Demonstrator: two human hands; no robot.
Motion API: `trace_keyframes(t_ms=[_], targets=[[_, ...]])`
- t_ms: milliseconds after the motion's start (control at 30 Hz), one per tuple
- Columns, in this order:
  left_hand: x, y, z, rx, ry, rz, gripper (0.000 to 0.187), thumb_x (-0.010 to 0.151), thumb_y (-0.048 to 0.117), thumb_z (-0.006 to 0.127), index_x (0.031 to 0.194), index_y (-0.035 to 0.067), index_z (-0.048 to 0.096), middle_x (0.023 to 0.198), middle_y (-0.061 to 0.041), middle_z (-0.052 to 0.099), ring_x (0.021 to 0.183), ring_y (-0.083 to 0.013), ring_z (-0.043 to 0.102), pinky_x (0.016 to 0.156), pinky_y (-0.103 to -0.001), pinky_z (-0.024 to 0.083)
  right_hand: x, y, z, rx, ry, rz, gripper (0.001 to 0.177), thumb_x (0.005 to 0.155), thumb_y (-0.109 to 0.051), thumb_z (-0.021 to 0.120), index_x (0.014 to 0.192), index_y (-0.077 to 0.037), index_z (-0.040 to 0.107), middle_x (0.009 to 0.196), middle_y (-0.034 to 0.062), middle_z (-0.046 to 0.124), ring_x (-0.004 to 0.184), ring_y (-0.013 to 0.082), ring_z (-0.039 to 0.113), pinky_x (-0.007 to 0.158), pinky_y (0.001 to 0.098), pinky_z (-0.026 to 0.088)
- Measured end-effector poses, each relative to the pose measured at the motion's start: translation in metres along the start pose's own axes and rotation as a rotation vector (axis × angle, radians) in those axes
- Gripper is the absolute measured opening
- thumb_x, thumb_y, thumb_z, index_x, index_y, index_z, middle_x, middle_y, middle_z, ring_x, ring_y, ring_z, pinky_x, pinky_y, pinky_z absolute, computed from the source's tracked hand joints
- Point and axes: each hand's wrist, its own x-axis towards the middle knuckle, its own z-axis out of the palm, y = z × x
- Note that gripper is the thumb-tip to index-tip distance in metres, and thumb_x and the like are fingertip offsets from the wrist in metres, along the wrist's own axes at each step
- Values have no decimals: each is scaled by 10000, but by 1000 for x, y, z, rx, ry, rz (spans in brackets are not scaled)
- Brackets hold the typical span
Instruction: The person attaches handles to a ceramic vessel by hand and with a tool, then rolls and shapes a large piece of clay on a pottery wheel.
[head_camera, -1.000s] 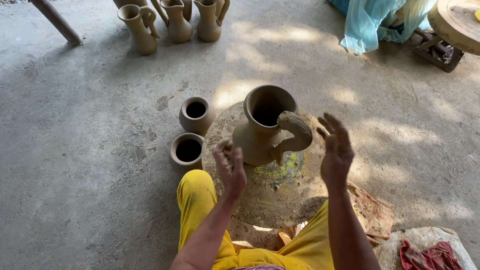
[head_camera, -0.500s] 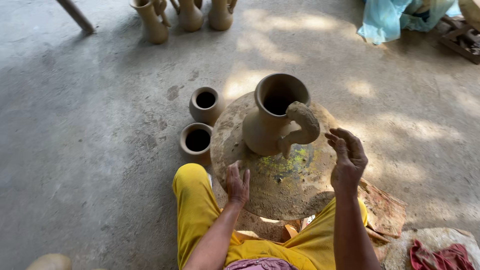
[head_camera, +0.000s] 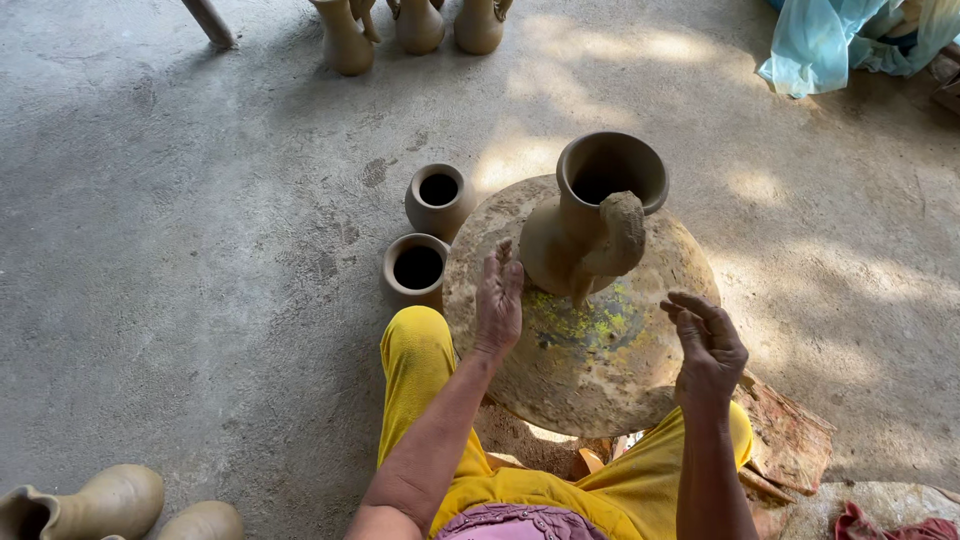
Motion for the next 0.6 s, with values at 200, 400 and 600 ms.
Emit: trace_keyframes(t_ms=[200,400,600], targets=[[16,2,-7,-250,-17,-152,652,1056,526,435,1507,55,445,1335,-194,621,1198,-270,618,1026,-423,572,-6,12,1,-3,-8,65,255,1013,32,589,1244,-39,672,1228,136,730,1162,237,705,1066,381,570],[6,42,-6,-81,-265,-144,966,913,729,499,1571,52,291,1566,-225,434,1482,-340,408,1164,-460,419,-15,26,9,-38,-72,91,241,1010,23,590,1210,-59,696,1228,135,737,1165,225,704,1057,365,576],[25,66,19,180,-341,33,1154,871,823,470,1635,33,121,1623,-275,356,1473,-410,396,1199,-504,374,-26,41,18,-123,-115,62,225,1002,8,604,1187,-55,713,1208,145,750,1149,220,720,997,351,623]])
